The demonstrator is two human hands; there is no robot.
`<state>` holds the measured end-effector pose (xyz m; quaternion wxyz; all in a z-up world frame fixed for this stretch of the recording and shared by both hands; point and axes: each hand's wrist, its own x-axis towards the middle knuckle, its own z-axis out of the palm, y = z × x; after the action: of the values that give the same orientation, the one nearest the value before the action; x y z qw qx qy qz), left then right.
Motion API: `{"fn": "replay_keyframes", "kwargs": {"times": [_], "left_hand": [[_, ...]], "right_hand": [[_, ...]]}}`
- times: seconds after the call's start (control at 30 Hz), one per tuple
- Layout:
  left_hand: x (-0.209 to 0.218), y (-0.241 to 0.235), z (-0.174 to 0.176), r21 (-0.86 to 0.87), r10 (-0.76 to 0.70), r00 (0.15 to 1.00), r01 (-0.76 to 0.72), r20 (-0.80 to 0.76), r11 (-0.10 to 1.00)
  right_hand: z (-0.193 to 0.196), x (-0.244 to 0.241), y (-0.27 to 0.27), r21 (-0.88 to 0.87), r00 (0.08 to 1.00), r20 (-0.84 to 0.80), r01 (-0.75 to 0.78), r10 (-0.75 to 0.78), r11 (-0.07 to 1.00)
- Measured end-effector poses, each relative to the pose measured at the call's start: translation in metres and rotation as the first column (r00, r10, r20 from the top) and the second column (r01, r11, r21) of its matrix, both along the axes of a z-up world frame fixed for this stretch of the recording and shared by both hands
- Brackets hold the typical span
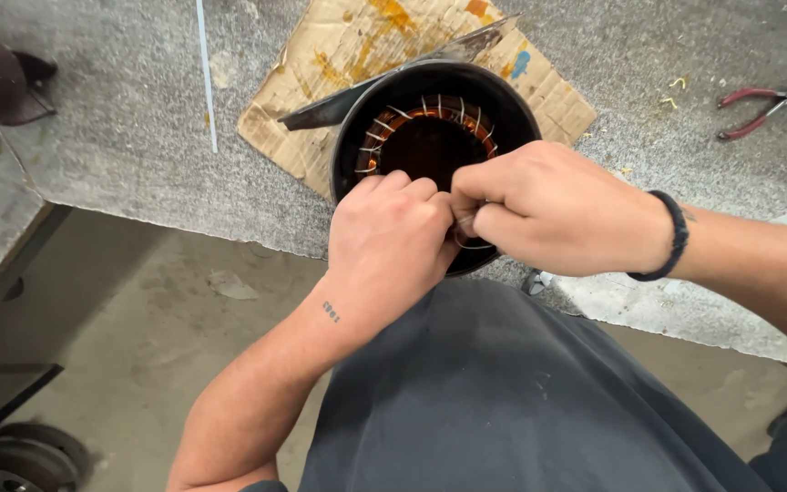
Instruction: Lacing and securing the copper windings of an electric motor stator using cord
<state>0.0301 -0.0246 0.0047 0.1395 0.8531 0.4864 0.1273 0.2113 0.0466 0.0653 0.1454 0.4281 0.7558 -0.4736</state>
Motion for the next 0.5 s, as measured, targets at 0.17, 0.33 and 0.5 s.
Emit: {"fn": "replay_keyframes", "kwargs": {"times": [0.17, 0.33, 0.5], "left_hand": [[0.000, 0.001, 0.003, -0.077, 0.018, 1.000, -0.019, -0.017, 0.997], [0.001, 0.002, 0.003, -0.084, 0.001, 0.999, -0.004, -0.035, 0.996], [0.000, 0.001, -0.002, -0.059, -0.017, 0.999, 0.015, -0.034, 0.998]], "right_hand": [[0.005, 0.005, 0.001, 0.042, 0.872, -0.477, 0.150, -0.112, 0.988], [0.006, 0.010, 0.006, -0.237, 0.934, -0.323, 0.079, -0.156, 0.968], [0.024, -0.012, 0.010, -0.159, 0.986, 0.113, -0.105, 0.124, 0.982]]}}
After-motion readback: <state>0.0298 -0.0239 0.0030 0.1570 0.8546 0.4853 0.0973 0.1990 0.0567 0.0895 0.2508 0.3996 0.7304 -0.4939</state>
